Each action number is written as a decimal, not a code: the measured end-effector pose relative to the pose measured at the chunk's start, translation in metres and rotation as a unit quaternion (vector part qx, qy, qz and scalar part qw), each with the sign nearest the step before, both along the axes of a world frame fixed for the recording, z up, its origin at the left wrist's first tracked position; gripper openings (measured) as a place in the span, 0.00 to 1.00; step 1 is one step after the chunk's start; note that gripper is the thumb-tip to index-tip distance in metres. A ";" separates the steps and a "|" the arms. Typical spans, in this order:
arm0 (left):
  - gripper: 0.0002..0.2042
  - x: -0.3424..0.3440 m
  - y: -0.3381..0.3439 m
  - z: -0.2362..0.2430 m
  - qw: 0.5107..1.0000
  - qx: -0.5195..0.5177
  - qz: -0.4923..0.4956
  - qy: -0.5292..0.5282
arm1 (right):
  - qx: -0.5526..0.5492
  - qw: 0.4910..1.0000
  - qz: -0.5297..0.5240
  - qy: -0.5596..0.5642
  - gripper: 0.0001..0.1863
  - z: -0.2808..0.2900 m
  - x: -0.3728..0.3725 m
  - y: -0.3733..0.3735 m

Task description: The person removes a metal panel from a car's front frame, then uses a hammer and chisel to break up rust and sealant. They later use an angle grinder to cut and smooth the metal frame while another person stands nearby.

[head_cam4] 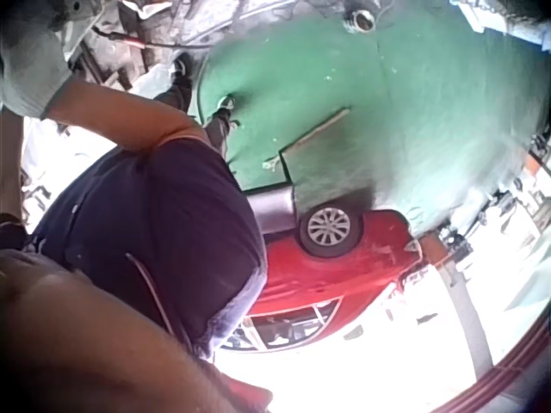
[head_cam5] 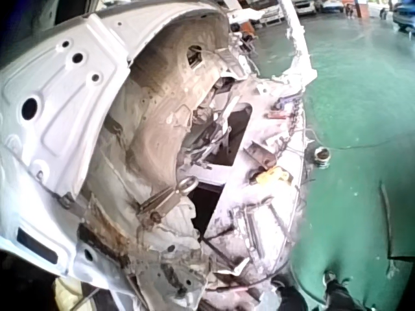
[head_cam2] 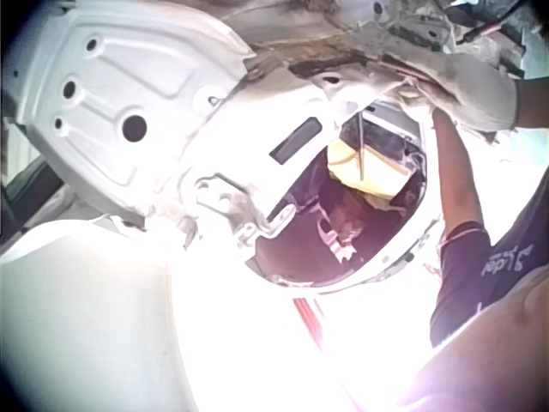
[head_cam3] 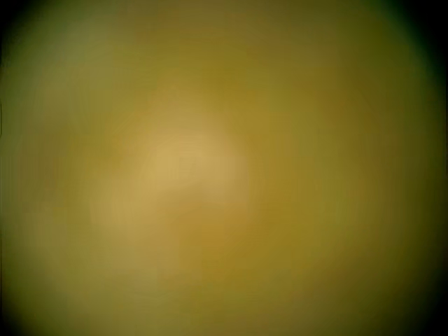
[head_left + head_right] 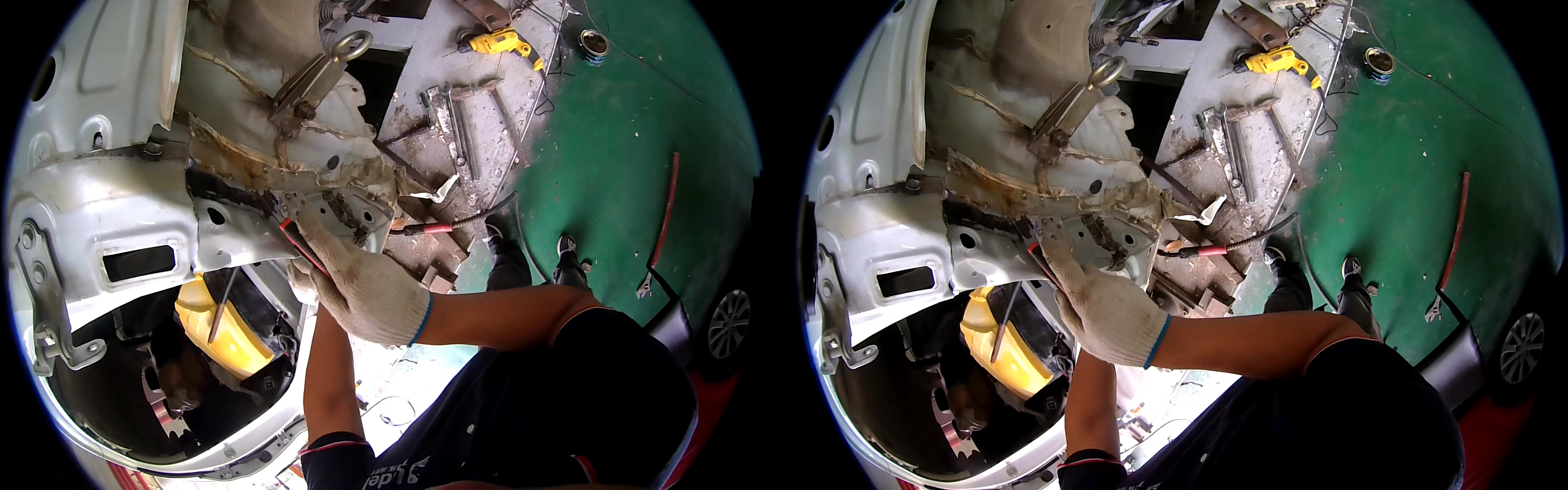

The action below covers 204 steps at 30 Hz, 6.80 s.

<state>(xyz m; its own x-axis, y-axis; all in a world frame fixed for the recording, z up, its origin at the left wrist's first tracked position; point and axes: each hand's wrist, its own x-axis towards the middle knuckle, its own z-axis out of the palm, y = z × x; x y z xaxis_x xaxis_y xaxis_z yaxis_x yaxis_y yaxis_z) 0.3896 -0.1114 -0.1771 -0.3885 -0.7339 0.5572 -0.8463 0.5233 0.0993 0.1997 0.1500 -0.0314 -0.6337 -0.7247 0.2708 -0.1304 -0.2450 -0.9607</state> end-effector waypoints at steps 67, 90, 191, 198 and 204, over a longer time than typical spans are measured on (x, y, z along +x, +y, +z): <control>0.19 -0.005 -0.001 0.001 1.000 -0.007 -0.017 0.004 | 0.084 0.993 0.046 0.076 0.36 0.004 -0.012 0.000; 0.17 -0.016 -0.003 0.000 0.999 -0.004 -0.038 0.002 | 0.186 0.963 0.068 0.185 0.38 0.008 -0.028 0.009; 0.21 -0.009 0.013 0.017 0.999 0.009 0.030 -0.010 | 0.125 0.979 -0.034 0.155 0.34 0.012 -0.033 -0.002; 0.23 -0.012 0.016 0.018 0.999 0.017 0.036 -0.004 | 0.147 0.977 0.000 0.153 0.33 0.004 -0.031 -0.005; 0.25 -0.008 0.026 0.022 0.998 0.027 0.048 0.001 | 0.231 0.959 0.061 0.152 0.36 0.011 -0.031 -0.004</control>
